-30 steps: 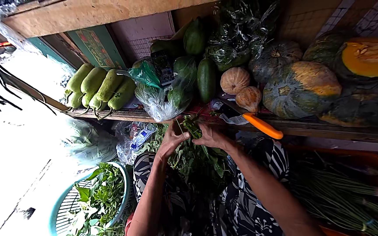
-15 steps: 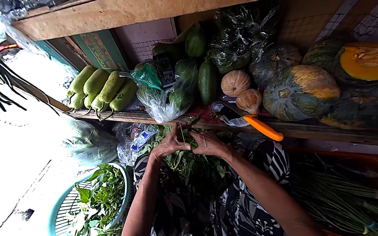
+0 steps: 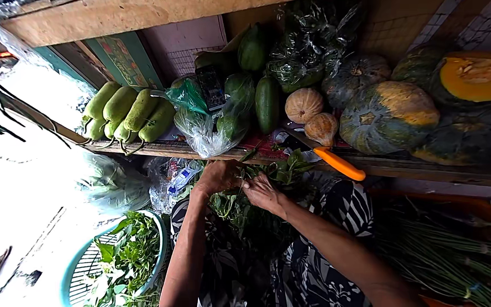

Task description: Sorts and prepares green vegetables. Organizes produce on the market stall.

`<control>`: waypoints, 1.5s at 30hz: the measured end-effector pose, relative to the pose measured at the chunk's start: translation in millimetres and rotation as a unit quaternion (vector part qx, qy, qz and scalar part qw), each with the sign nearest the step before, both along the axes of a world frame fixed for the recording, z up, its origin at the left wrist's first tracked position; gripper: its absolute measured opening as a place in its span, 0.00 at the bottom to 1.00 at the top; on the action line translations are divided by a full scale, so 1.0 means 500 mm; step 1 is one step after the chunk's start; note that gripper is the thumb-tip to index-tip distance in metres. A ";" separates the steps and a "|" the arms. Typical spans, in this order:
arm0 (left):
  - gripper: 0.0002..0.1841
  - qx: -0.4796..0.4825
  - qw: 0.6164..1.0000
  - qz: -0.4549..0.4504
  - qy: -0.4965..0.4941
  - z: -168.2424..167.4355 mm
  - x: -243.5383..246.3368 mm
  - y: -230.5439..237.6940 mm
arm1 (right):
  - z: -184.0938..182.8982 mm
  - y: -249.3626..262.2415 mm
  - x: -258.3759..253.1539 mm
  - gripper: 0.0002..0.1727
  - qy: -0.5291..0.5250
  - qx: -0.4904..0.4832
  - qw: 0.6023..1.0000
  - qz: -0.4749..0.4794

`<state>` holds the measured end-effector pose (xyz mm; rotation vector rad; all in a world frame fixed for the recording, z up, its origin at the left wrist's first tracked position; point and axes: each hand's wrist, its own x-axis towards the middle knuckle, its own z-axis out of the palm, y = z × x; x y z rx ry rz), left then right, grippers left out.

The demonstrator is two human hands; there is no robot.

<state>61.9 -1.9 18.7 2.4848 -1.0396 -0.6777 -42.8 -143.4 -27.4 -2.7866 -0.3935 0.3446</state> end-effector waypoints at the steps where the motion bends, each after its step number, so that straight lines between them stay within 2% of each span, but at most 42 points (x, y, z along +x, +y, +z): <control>1: 0.23 -0.011 1.000 -0.019 -0.016 0.005 -0.009 -0.004 | 0.000 0.006 -0.003 0.21 0.001 0.004 1.000 -0.014; 3: 0.17 -0.068 0.994 -0.055 -0.065 0.006 -0.048 -0.016 | 0.000 0.007 -0.004 0.20 0.001 0.034 0.998 -0.055; 5: 0.12 -0.189 0.970 -0.093 -0.121 -0.021 -0.090 -0.014 | 0.001 -0.015 0.008 0.21 0.015 0.069 0.992 -0.105; 6: 0.13 -0.258 0.953 -0.103 -0.124 -0.041 -0.105 -0.010 | 0.009 -0.036 0.018 0.23 0.038 0.089 0.987 -0.126; 8: 0.17 -0.378 0.921 -0.084 -0.041 -0.077 -0.119 0.009 | 0.017 -0.081 0.053 0.25 0.098 0.166 0.964 -0.184; 9: 0.18 -0.430 0.900 -0.062 0.022 -0.095 -0.124 0.021 | 0.011 -0.102 0.064 0.24 0.102 0.238 0.942 -0.216; 12: 0.16 -0.560 0.806 -0.001 0.190 -0.135 -0.136 0.045 | 0.010 -0.129 0.061 0.17 0.057 0.451 0.847 -0.275; 13: 0.14 -0.608 0.755 0.022 0.246 -0.144 -0.143 0.044 | 0.014 -0.128 0.055 0.15 0.042 0.498 0.820 -0.280; 14: 0.11 -0.661 0.680 0.061 0.312 -0.150 -0.151 0.038 | 0.017 -0.124 0.052 0.13 0.033 0.530 0.797 -0.287; 15: 0.08 -0.714 0.577 0.116 0.380 -0.150 -0.157 0.027 | 0.018 -0.118 0.052 0.14 0.027 0.549 0.782 -0.294; 16: 0.11 -0.752 0.465 0.165 0.437 -0.147 -0.159 0.016 | 0.015 -0.111 0.054 0.15 0.023 0.562 0.771 -0.299; 17: 0.18 -0.770 0.373 0.202 0.476 -0.144 -0.155 0.006 | 0.011 -0.103 0.057 0.17 0.022 0.571 0.766 -0.294; 18: 0.22 -0.776 0.308 0.231 0.499 -0.144 -0.149 -0.001 | 0.005 -0.095 0.060 0.19 0.019 0.576 0.766 -0.285; 19: 0.24 -0.772 0.288 0.260 0.503 -0.144 -0.142 -0.005 | 0.001 -0.086 0.062 0.21 0.015 0.572 0.774 -0.270; 20: 0.26 -0.762 0.306 0.289 0.492 -0.143 -0.137 -0.009 | -0.003 -0.080 0.064 0.21 0.004 0.551 0.795 -0.255; 21: 0.28 -0.751 0.345 0.303 0.476 -0.143 -0.130 -0.011 | -0.006 -0.076 0.065 0.23 -0.008 0.510 0.825 -0.241; 24: 0.25 -0.723 0.486 0.279 0.405 -0.146 -0.106 -0.004 | 0.007 -0.062 0.057 0.30 -0.006 0.333 0.919 -0.210; 25: 0.32 -0.707 0.533 0.262 0.384 -0.146 -0.096 0.002 | 0.010 -0.057 0.055 0.31 -0.007 0.282 0.939 -0.198; 26: 0.46 -0.679 0.587 0.252 0.361 -0.144 -0.085 0.008 | 0.010 -0.054 0.054 0.29 -0.010 0.241 0.953 -0.185; 27: 0.55 -0.643 0.644 0.250 0.331 -0.139 -0.076 0.011 | 0.009 -0.053 0.052 0.28 -0.011 0.209 0.962 -0.172; 29: 0.65 -0.548 0.766 0.200 0.270 -0.127 -0.054 0.027 | 0.007 -0.051 0.048 0.25 -0.008 0.147 0.980 -0.136; 31: 0.63 -0.422 0.871 0.130 0.216 -0.101 -0.027 0.041 | 0.002 -0.040 0.044 0.24 0.007 0.082 0.994 -0.078; 32: 0.57 -0.355 0.910 0.096 0.191 -0.083 -0.018 0.042 | -0.002 -0.031 0.040 0.24 0.016 0.059 0.997 -0.050; 34: 0.38 -0.239 0.965 0.036 0.105 -0.053 -0.020 0.030 | -0.009 -0.013 0.029 0.20 0.016 0.033 0.999 -0.017; 36: 0.23 -0.174 0.984 -0.027 -0.033 -0.042 -0.051 0.012 | -0.035 -0.006 0.018 0.19 -0.035 0.056 0.998 -0.019; 38: 0.13 -0.198 0.959 -0.085 -0.185 -0.054 -0.094 -0.001 | -0.034 -0.016 0.014 0.21 -0.016 0.104 0.993 -0.052; 39: 0.12 -0.234 0.943 -0.108 -0.212 -0.062 -0.110 -0.002 | -0.026 -0.026 0.018 0.21 0.002 0.125 0.989 -0.076; 40: 0.14 -0.284 0.930 -0.121 -0.199 -0.075 -0.122 0.002 | -0.008 -0.036 0.033 0.21 0.044 0.125 0.985 -0.108; 42: 0.17 -0.428 0.898 -0.084 -0.049 -0.105 -0.138 0.019 | 0.008 -0.068 0.069 0.26 0.103 0.190 0.959 -0.184; 43: 0.16 -0.511 0.858 -0.026 0.055 -0.123 -0.145 0.025 | 0.000 -0.081 0.079 0.27 0.089 0.257 0.937 -0.218; 44: 0.15 -0.588 0.792 0.053 0.155 -0.138 -0.153 0.024 | -0.004 -0.088 0.081 0.27 0.072 0.328 0.911 -0.240; 45: 0.15 -0.659 0.692 0.130 0.265 -0.143 -0.161 0.017 | -0.005 -0.088 0.078 0.27 0.056 0.385 0.886 -0.251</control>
